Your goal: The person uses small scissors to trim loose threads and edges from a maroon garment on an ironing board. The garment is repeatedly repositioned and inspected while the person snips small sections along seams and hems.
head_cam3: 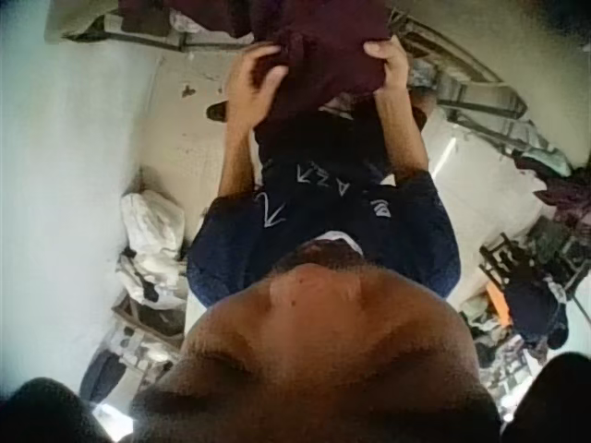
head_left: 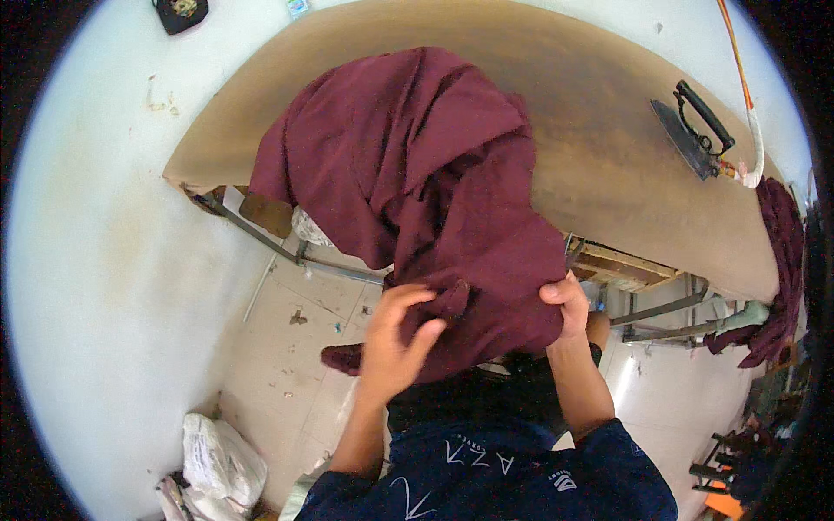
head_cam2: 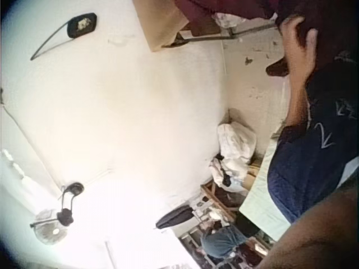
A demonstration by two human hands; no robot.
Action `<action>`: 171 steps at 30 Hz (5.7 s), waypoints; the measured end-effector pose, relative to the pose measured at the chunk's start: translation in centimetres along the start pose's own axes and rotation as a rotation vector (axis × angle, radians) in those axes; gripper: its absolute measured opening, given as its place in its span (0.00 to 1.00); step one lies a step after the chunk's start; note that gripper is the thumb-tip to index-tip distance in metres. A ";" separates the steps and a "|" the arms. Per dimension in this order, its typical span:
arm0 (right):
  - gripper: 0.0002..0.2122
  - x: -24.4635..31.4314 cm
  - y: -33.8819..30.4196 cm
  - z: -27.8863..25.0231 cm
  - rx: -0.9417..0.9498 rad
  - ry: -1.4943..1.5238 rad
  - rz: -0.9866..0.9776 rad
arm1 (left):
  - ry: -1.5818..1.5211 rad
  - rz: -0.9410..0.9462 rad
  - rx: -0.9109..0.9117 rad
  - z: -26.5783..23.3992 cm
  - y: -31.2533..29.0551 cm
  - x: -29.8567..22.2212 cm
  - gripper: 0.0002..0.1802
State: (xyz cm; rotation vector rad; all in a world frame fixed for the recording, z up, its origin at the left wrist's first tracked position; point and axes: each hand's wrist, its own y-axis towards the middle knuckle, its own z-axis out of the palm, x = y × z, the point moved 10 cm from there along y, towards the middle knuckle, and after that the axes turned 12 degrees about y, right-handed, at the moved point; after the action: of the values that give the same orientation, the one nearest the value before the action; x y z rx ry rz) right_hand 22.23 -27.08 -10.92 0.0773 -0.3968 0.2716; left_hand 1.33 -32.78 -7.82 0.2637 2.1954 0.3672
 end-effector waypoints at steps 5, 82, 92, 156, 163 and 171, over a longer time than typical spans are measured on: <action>0.31 1.6 0.9 0.2 0.093 0.172 0.011 | -0.151 0.035 -0.102 1.9 2.9 -3.5 0.21; 0.10 4.2 -2.4 18.0 0.823 -1.787 -0.830 | -1.351 -0.358 0.313 7.1 3.7 -4.3 0.10; 0.17 5.6 -0.5 15.4 0.472 -1.436 -0.525 | -1.245 -0.391 0.280 7.1 3.8 -3.8 0.09; 0.17 3.5 -4.2 11.9 0.320 -1.446 -0.669 | -1.441 -0.523 0.174 6.5 2.0 -2.5 0.07; 0.14 3.1 -4.7 12.8 0.399 -1.554 -0.828 | -1.423 -0.548 0.185 7.0 1.8 -2.3 0.07; 0.12 3.2 -4.7 12.8 0.418 -1.535 -0.852 | -1.469 -0.559 0.200 7.1 1.7 -2.1 0.06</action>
State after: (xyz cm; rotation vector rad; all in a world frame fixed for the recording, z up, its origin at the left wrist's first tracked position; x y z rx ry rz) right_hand 21.62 -32.47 1.99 0.8725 -1.7577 -0.6402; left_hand 8.39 -30.70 -9.80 -0.0223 0.7654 -0.3188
